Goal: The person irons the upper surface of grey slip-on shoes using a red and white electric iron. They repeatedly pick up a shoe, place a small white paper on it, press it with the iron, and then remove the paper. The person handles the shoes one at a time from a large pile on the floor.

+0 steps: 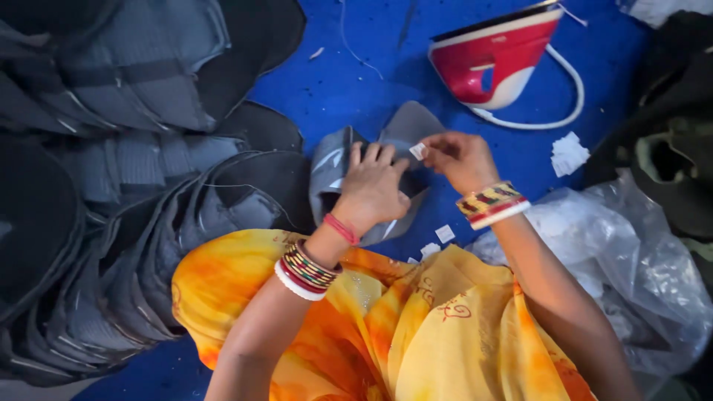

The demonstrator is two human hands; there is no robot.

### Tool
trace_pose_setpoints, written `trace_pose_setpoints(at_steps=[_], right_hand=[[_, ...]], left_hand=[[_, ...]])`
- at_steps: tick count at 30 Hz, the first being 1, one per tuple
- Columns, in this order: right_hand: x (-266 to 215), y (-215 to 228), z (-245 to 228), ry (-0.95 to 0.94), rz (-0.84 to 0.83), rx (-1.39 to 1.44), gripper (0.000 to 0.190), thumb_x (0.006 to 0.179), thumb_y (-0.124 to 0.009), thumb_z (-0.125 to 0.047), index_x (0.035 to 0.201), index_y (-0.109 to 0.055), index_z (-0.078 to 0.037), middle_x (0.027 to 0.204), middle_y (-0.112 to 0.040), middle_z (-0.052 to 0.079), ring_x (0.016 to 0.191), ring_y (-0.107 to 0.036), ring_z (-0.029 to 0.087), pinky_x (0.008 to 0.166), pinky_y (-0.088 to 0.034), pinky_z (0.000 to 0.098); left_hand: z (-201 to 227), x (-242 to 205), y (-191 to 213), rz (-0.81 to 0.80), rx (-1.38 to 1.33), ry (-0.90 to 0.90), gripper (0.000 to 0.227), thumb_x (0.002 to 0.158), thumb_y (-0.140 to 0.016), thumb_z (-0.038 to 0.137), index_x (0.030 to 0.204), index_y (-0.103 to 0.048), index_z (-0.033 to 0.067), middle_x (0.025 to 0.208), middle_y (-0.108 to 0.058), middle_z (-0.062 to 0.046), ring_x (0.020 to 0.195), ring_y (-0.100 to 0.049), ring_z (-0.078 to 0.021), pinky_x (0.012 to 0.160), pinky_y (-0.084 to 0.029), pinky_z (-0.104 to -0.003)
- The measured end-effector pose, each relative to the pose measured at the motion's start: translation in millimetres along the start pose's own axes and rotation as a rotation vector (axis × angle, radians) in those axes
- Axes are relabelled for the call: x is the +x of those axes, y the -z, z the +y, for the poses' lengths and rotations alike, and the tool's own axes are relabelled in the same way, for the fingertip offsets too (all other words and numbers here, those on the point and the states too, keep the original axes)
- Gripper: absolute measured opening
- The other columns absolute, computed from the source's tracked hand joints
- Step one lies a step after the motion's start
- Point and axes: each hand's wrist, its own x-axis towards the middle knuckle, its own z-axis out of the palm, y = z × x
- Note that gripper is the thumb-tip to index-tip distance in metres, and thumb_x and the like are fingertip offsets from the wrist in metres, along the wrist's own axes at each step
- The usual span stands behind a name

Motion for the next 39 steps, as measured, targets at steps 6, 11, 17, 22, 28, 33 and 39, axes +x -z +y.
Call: trace_pose_setpoints(at_steps=[6,11,17,22,28,33,39], right_hand=[[26,-20,-8,0.321,0.350,-0.450,0.012,0.087,-0.078,-0.004,0.098,-0.075,0.000,0.083,-0.075,0.017,0.073,-0.076,0.026,0.065,-0.058,0.0343],[27,-22,-9,0.364,0.400,-0.446,0.011,0.086,-0.078,-0.005,0.095,-0.075,0.000,0.082,-0.075,0.017,0.073,-0.077,0.028,0.064,-0.058,0.0356],[18,-27,-15,0.445,0.460,-0.537,0.011,0.088,-0.078,-0.004,0.098,-0.075,0.000,0.092,-0.073,0.019,0.078,-0.073,0.033,0.067,-0.057,0.0398],[-5,-20,-25,0.306,0.746,-0.306,0.038,0.084,-0.083,-0.012,0.108,-0.060,0.006,0.091,-0.060,0.016,0.071,-0.061,0.028,0.065,-0.053,0.0387],[41,45,-9,0.622,0.559,-0.158,0.027,0.108,-0.078,-0.015,0.119,-0.065,0.005,0.105,-0.071,0.015,0.093,-0.066,0.024,0.089,-0.055,0.0377],[14,61,-106,0.383,0.349,-0.164,0.034,0.099,-0.079,-0.028,0.115,-0.070,0.000,0.095,-0.074,0.011,0.082,-0.074,0.022,0.073,-0.059,0.0386],[6,22,-111,0.201,0.300,-1.065,0.060,0.091,-0.077,-0.058,0.098,-0.075,0.002,0.080,-0.071,0.028,0.074,-0.071,0.044,0.067,-0.058,0.0504]], left_hand=[[5,9,-3,0.062,0.010,0.018,0.077,0.062,-0.073,0.035,0.134,-0.061,0.0120,0.125,-0.058,-0.013,0.126,-0.046,-0.0370,0.115,-0.022,-0.060],[6,15,-6,0.071,0.022,0.046,0.088,0.066,-0.069,0.037,0.149,-0.051,0.0146,0.122,-0.057,-0.015,0.123,-0.045,-0.0377,0.114,-0.024,-0.060],[8,18,-9,0.109,0.066,0.066,0.086,0.067,-0.068,0.036,0.148,-0.052,0.0121,0.125,-0.056,-0.015,0.122,-0.045,-0.0371,0.114,-0.023,-0.062],[11,18,-2,0.111,0.029,0.093,0.086,0.066,-0.069,0.034,0.147,-0.051,0.0123,0.126,-0.056,-0.015,0.122,-0.044,-0.0386,0.113,-0.022,-0.063],[10,17,-8,0.137,0.021,0.086,0.084,0.067,-0.069,0.035,0.147,-0.051,0.0122,0.128,-0.056,-0.016,0.125,-0.044,-0.0387,0.114,-0.021,-0.064],[10,16,-6,0.135,0.026,0.094,0.086,0.067,-0.069,0.035,0.148,-0.050,0.0124,0.126,-0.056,-0.016,0.124,-0.044,-0.0389,0.113,-0.021,-0.063],[11,17,-1,0.097,0.003,0.105,0.087,0.067,-0.070,0.036,0.148,-0.050,0.0133,0.124,-0.057,-0.017,0.124,-0.044,-0.0387,0.113,-0.022,-0.063]])
